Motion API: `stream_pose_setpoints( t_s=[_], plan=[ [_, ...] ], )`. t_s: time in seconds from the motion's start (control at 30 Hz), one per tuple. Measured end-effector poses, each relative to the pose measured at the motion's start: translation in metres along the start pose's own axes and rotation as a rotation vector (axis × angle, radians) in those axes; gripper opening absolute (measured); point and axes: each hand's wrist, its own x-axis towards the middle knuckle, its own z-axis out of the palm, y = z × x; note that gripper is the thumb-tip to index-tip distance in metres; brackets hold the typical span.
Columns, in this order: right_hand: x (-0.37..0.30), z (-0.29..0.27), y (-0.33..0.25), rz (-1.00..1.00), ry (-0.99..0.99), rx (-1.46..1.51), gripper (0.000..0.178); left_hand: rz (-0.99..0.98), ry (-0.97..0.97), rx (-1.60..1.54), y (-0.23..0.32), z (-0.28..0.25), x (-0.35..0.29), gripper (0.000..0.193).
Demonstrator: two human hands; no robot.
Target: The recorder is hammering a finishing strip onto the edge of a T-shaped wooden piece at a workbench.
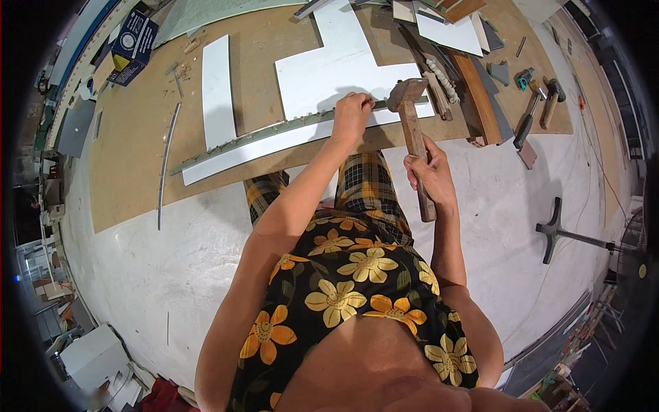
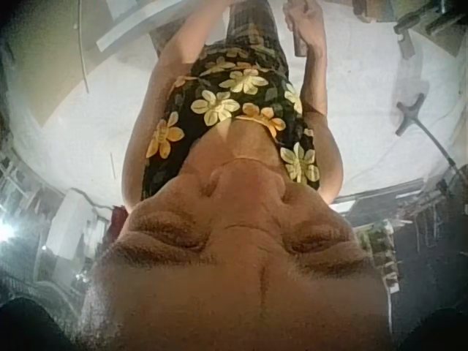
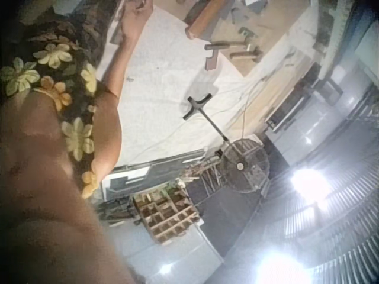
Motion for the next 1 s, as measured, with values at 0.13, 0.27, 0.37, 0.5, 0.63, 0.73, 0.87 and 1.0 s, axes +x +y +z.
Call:
stream_pose_setpoints(
  t_s=[0.13,0.27,0.37,0.5,0.63,0.73,0.87,1.0],
  plan=[
    [0.009,0.007,-0.003,-0.014,-0.050,-0.006,0.041,0.031,0.032,-0.015,-0.001,0.002,-0.002,0.011],
    [0.018,0.012,-0.001,-0.010,-0.064,-0.049,0.041,0.020,0.060,0.041,0.006,0.000,-0.005,0.010],
    [0.020,0.017,-0.008,-0.030,-0.080,-0.054,0.039,-0.021,0.054,0.034,0.000,0.000,-0.004,0.011],
    [0.019,0.019,-0.014,-0.047,-0.083,-0.085,0.035,-0.033,0.045,0.018,0.002,0.001,-0.003,0.012],
    [0.024,0.020,-0.007,0.003,-0.071,-0.072,0.038,-0.022,0.048,0.039,-0.001,0.002,-0.003,0.012],
    [0.026,0.021,-0.002,0.036,-0.085,-0.088,0.037,-0.010,0.047,0.088,-0.008,0.004,-0.004,0.012],
    [0.024,0.018,-0.006,0.003,-0.066,-0.069,0.036,-0.023,0.056,0.039,-0.003,0.003,-0.005,0.012],
    [0.026,0.020,-0.008,0.009,-0.053,-0.095,0.038,-0.020,0.074,0.011,-0.004,0.004,-0.005,0.011]
  ],
)
